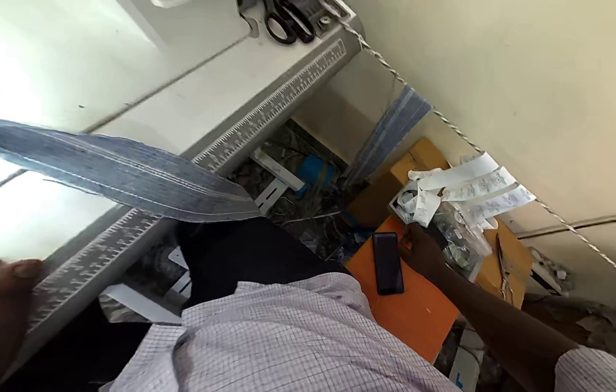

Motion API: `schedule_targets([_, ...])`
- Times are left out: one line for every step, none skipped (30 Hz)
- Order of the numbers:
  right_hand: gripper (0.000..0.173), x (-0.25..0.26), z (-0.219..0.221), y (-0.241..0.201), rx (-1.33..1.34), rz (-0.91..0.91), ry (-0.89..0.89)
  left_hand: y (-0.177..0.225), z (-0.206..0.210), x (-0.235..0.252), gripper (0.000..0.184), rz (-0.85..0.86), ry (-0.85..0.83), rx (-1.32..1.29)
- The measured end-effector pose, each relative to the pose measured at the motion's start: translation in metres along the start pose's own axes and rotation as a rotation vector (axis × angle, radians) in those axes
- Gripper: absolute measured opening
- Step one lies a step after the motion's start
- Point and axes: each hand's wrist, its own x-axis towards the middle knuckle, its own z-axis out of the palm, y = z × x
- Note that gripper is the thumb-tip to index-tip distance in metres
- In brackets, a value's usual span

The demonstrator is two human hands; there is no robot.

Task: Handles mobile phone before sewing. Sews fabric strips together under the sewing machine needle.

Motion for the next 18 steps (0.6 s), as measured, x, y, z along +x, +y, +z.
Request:
schedule_targets([0.037, 0.006, -0.005, -0.013, 0.032, -0.022, 0.017, -0.013, 0.004, 0.000, 0.040, 0.041, 0.045, -0.022])
schedule_targets([0.036, 0.014, -0.011, -0.033, 0.097, -0.052, 0.032, -0.030, 0.007, -0.001, 0.044, 0.091, 0.083, -0.046])
schedule_targets([0.032, 0.024, -0.015, -0.058, 0.155, -0.083, 0.041, -0.045, 0.007, -0.004, 0.048, 0.133, 0.109, -0.056])
schedule_targets([0.027, 0.031, -0.018, -0.082, 0.209, -0.130, 0.047, -0.047, 0.003, -0.011, 0.050, 0.138, 0.108, -0.086])
schedule_targets([0.026, 0.038, -0.019, -0.104, 0.275, -0.203, 0.049, -0.043, -0.001, -0.021, 0.049, 0.127, 0.096, -0.129])
schedule_targets([0.025, 0.044, -0.018, -0.124, 0.334, -0.286, 0.034, -0.037, -0.004, -0.034, 0.046, 0.105, 0.085, -0.198])
schedule_targets([0.023, 0.052, -0.016, -0.145, 0.379, -0.368, 0.007, -0.032, -0.005, -0.048, 0.041, 0.076, 0.073, -0.288])
schedule_targets([0.021, 0.060, -0.013, -0.165, 0.409, -0.437, -0.040, -0.026, -0.004, -0.063, 0.036, 0.044, 0.053, -0.405])
schedule_targets([0.021, 0.070, -0.006, -0.186, 0.434, -0.490, -0.081, -0.021, -0.002, -0.078, 0.033, 0.023, 0.025, -0.532])
schedule_targets([0.024, 0.081, 0.002, -0.206, 0.469, -0.513, -0.131, -0.018, 0.000, -0.092, 0.030, 0.019, -0.008, -0.617])
schedule_targets([0.031, 0.092, 0.009, -0.228, 0.533, -0.506, -0.204, -0.016, 0.003, -0.103, 0.028, 0.024, -0.041, -0.665])
schedule_targets([0.045, 0.104, 0.016, -0.249, 0.611, -0.486, -0.297, -0.015, 0.006, -0.112, 0.027, 0.031, -0.066, -0.692])
schedule_targets([0.059, 0.117, 0.023, -0.269, 0.684, -0.475, -0.396, -0.014, 0.007, -0.119, 0.025, 0.033, -0.086, -0.698])
schedule_targets([0.064, 0.126, 0.027, -0.290, 0.734, -0.469, -0.479, -0.016, 0.008, -0.122, 0.024, 0.037, -0.094, -0.701])
schedule_targets([0.055, 0.133, 0.028, -0.308, 0.741, -0.475, -0.536, -0.019, 0.008, -0.122, 0.023, 0.040, -0.096, -0.705])
schedule_targets([0.041, 0.137, 0.024, -0.321, 0.698, -0.491, -0.584, -0.021, 0.008, -0.120, 0.023, 0.041, -0.097, -0.716])
schedule_targets([0.033, 0.137, 0.018, -0.326, 0.626, -0.520, -0.626, -0.023, 0.007, -0.117, 0.023, 0.039, -0.094, -0.729])
schedule_targets([0.034, 0.135, 0.011, -0.325, 0.562, -0.555, -0.653, -0.024, 0.006, -0.112, 0.022, 0.041, -0.088, -0.746])
